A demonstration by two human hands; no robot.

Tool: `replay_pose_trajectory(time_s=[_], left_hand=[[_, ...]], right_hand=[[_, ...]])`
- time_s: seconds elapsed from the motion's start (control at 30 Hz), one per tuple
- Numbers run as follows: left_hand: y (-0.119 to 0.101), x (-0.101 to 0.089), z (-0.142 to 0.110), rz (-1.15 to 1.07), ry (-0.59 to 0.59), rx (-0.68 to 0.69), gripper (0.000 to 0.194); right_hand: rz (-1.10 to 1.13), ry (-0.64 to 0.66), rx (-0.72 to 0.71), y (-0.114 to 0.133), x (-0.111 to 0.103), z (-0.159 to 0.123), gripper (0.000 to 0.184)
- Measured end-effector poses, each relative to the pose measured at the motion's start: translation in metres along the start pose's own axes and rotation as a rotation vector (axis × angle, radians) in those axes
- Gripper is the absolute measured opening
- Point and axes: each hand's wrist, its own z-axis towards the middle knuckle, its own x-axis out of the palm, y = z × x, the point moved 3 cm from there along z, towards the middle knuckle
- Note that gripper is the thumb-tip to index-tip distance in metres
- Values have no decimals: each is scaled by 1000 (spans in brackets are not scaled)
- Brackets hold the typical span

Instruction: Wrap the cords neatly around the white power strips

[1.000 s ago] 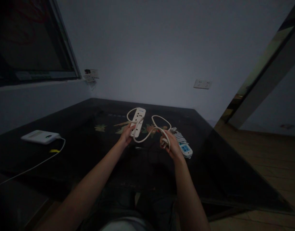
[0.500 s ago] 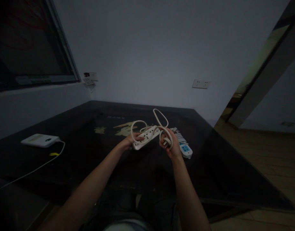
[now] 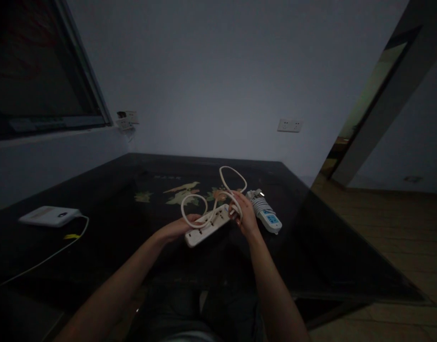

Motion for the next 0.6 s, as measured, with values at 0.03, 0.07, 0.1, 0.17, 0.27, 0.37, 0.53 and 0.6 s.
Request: replay_pose_trajectory(time_s=[0.03,0.07,0.1,0.17,0.27,0.37,0.53,0.6], left_hand=[[1,1,-7,-3,-16,-7,43],[2,3,-13,-7,-32,-11,43],[4,5,-18,-10,-45,-13,44],[8,9,-27,3,-59,-1,43],[14,16,-33,72,-58,78,42],[20,22,-34,143,-40,193,45],[25,27,-38,353,-164,338,46],[26,30,-40,412,-202,356,45]], right_hand=[[-1,0,12,-1,1,0,35],[-3,0,27,-2,3,-1,37],[-4,-5,41,-3,4,-2,38],[-14,-12,67,-5,7,-3,40],[-38,3,84,-11,13,-5,40],[-70,-8,84,-17,19,-7,39],[-58,-53,78,-22,23,-9,36],[-40,-74,88,-23,23,-8,35]])
